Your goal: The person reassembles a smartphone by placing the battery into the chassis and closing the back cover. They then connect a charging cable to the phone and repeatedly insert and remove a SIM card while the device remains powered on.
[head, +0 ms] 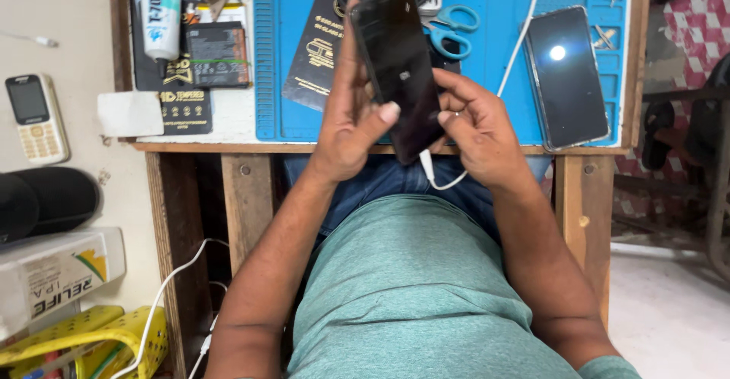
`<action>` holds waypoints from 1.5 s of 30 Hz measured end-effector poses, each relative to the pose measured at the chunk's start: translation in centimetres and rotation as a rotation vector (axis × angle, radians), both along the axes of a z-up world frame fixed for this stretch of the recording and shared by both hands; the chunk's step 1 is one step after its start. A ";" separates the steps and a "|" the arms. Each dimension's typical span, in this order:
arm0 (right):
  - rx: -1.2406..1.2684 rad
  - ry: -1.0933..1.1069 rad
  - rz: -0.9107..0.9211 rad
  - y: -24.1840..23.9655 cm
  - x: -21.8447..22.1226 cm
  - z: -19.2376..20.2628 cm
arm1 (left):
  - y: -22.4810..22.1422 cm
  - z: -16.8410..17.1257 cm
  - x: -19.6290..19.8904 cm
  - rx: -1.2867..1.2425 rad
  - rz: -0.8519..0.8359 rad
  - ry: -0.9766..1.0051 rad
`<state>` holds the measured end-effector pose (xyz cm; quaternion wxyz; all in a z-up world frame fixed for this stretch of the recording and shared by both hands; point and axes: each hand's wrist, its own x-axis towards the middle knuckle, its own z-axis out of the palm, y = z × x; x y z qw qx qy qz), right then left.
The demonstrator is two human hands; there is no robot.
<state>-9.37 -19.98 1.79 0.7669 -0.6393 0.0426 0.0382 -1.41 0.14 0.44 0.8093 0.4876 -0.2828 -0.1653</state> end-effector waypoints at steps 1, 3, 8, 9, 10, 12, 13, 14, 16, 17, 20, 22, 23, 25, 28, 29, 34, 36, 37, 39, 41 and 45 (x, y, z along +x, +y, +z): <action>-0.007 0.034 0.018 0.0 0.2 0.3 | 0.3 0.1 -0.1 0.003 -0.028 0.002; 0.035 0.009 0.078 -0.1 0.6 0.8 | 0.4 0.2 -0.1 0.027 -0.048 -0.031; 0.048 0.053 0.128 0.0 0.8 1.3 | 0.4 0.0 -0.1 0.083 -0.011 -0.105; 0.061 0.071 0.127 0.0 0.8 1.3 | 0.4 -0.1 -0.1 0.087 -0.007 -0.108; 0.074 0.087 0.126 0.0 0.8 1.3 | 0.4 -0.1 -0.1 0.087 -0.006 -0.113; 0.038 0.095 0.124 0.0 0.9 1.4 | 0.4 -0.2 0.0 0.087 -0.007 -0.119; 0.019 0.099 0.123 -0.1 0.9 1.4 | 0.4 -0.2 0.0 0.087 -0.009 -0.122; 0.039 0.094 0.128 -0.1 0.8 1.4 | 0.4 -0.2 0.1 0.089 -0.007 -0.126; 0.080 0.084 0.138 0.0 0.8 1.5 | 0.4 -0.2 0.1 0.096 0.000 -0.136; 0.066 0.088 0.127 0.0 0.8 1.5 | 0.4 -0.2 0.1 0.101 0.006 -0.142; 0.050 0.089 0.113 0.2 0.9 1.6 | 0.3 -0.2 0.2 0.104 0.016 -0.166; 0.070 0.072 0.127 0.3 0.8 1.8 | 0.4 -0.3 0.1 0.097 0.024 -0.163; 0.066 0.079 0.087 0.5 0.8 1.8 | 0.4 -0.4 0.1 0.093 0.026 -0.162; 0.058 0.089 0.003 0.9 0.6 1.8 | 0.2 -0.6 0.2 0.022 0.023 -0.056; 0.056 -0.072 -0.027 1.2 -0.3 1.1 | 0.0 -1.0 0.5 -0.088 0.005 0.088; 0.058 -0.094 -0.025 1.1 -0.4 0.8 | 0.0 -1.1 0.5 -0.125 -0.003 0.135; 0.081 -0.157 -0.007 0.4 -0.9 -0.3 | -0.3 -1.1 0.4 -0.121 0.003 0.163; 0.103 -0.157 -0.015 0.4 -0.9 -0.4 | -0.4 -1.1 0.4 -0.121 0.009 0.159; 0.116 -0.157 -0.019 0.4 -1.0 -0.5 | -0.5 -1.0 0.4 -0.124 0.008 0.166; 0.086 -0.141 -0.023 0.4 -1.0 -0.3 | -0.5 -1.0 0.5 -0.122 0.007 0.174; 0.071 -0.138 -0.022 0.5 -1.1 -0.2 | -0.5 -1.0 0.5 -0.116 0.008 0.180; 0.072 -0.150 -0.015 0.5 -1.0 -0.1 | -0.5 -1.1 0.5 -0.098 0.016 0.172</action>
